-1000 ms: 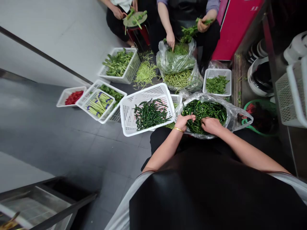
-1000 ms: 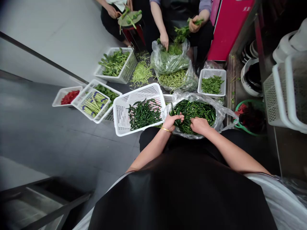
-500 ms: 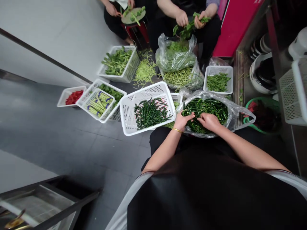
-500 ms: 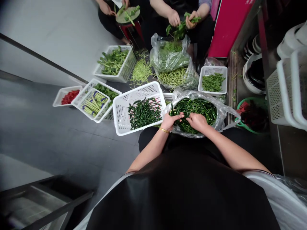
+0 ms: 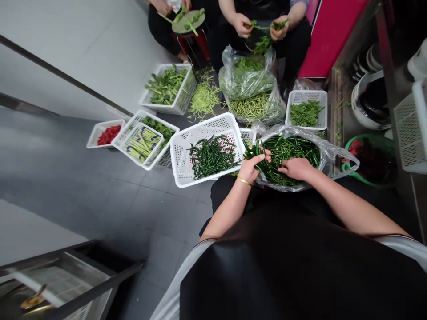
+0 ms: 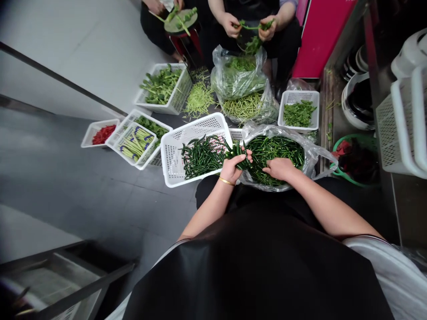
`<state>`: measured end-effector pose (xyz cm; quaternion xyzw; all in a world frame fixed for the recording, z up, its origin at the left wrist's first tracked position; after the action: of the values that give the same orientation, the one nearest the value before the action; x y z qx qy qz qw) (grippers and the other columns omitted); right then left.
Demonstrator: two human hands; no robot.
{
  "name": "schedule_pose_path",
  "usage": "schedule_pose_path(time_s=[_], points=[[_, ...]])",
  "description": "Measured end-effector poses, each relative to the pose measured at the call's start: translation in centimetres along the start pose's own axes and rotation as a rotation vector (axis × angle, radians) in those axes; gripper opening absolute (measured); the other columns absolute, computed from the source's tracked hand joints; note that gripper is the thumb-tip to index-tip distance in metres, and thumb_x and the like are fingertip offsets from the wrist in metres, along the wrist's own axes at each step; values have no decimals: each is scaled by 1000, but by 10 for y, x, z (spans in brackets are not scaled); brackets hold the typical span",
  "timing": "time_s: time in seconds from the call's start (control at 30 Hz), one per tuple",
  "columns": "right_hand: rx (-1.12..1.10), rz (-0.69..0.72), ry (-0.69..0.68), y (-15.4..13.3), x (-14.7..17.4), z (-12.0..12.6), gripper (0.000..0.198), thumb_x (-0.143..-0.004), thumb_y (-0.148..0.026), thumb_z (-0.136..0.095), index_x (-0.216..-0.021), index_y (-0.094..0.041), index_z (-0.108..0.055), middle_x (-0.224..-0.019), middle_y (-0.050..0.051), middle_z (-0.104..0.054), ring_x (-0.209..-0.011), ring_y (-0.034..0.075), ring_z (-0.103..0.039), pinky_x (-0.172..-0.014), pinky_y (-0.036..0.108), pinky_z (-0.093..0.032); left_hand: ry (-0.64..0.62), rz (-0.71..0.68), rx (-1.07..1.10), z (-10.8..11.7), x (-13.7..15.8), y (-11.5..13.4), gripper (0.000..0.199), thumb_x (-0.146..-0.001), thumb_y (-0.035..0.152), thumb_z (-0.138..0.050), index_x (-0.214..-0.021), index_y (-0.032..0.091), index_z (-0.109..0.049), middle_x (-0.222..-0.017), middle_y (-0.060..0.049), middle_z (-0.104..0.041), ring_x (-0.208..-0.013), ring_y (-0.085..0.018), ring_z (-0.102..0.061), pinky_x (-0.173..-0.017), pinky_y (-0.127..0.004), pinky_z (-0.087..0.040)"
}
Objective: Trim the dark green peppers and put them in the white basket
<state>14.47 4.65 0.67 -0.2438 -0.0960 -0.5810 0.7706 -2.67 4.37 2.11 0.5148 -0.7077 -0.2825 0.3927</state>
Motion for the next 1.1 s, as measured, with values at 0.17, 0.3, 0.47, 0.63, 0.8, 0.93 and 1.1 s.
schedule_pose_path(time_s=[0.17,0.3,0.47,0.63,0.8,0.93,1.1], points=[[232,30,166,-19,-34,11,43,-99,-42,-36,-126,-19,-60,-124,17,-56,-96,25,-63,-73,31,-45,28,-39,41,7,-7,10,45,-57,26,-83,-96,15,-64,-87,-7,-72,-78,-19,-69,-74,-33,-52],[232,110,164,-6,-43,5,41,-99,-40,-35,-114,-22,-69,-118,13,-59,-94,22,-63,-69,29,-43,4,33,32,7,-6,1,46,-54,22,-84,-94,12,-63,-83,-7,-73,-66,-15,-67,-69,-30,-52],[7,124,363,48,-3,-1,33,-95,-41,-47,-101,-25,-75,-99,7,-68,-85,19,-63,-71,29,-46,-53,211,17,1,-6,-27,36,-54,14,-81,-85,10,-63,-86,-9,-74,-64,-15,-67,-68,-29,-52],[-266,267,451,53,24,-16,31,-94,-39,-49,-93,-21,-74,-89,7,-67,-83,19,-63,-77,29,-48,-42,411,54,-10,-12,-51,32,-59,9,-75,-89,9,-64,-72,-8,-71,-65,-18,-68,-70,-31,-53],[-193,253,383,39,22,-21,25,-93,-35,-49,-98,-20,-70,-95,7,-65,-80,17,-61,-71,27,-45,-94,339,72,-11,-12,-48,31,-59,11,-76,-87,10,-64,-84,-8,-73,-66,-15,-68,-71,-30,-53],[-75,272,328,30,24,-13,33,-96,-39,-43,-105,-23,-70,-103,7,-66,-86,17,-61,-71,25,-43,-116,297,61,-9,-9,-44,35,-55,14,-80,-86,10,-64,-84,-7,-73,-64,-15,-67,-70,-31,-53],[39,142,217,15,25,-8,39,-99,-32,-34,-99,-17,-69,-96,11,-70,-88,20,-64,-74,27,-44,-94,205,41,-14,-6,-41,35,-54,16,-81,-84,11,-64,-82,-5,-72,-63,-13,-65,-71,-31,-52]])
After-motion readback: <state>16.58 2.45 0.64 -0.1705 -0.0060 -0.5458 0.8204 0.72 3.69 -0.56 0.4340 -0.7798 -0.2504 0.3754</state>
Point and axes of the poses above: each hand's wrist, its own x-axis away from the middle knuckle, its own z-axis out of the back of the hand, y = z × x, the point moved 3 cm from there along -x, towards the middle knuckle
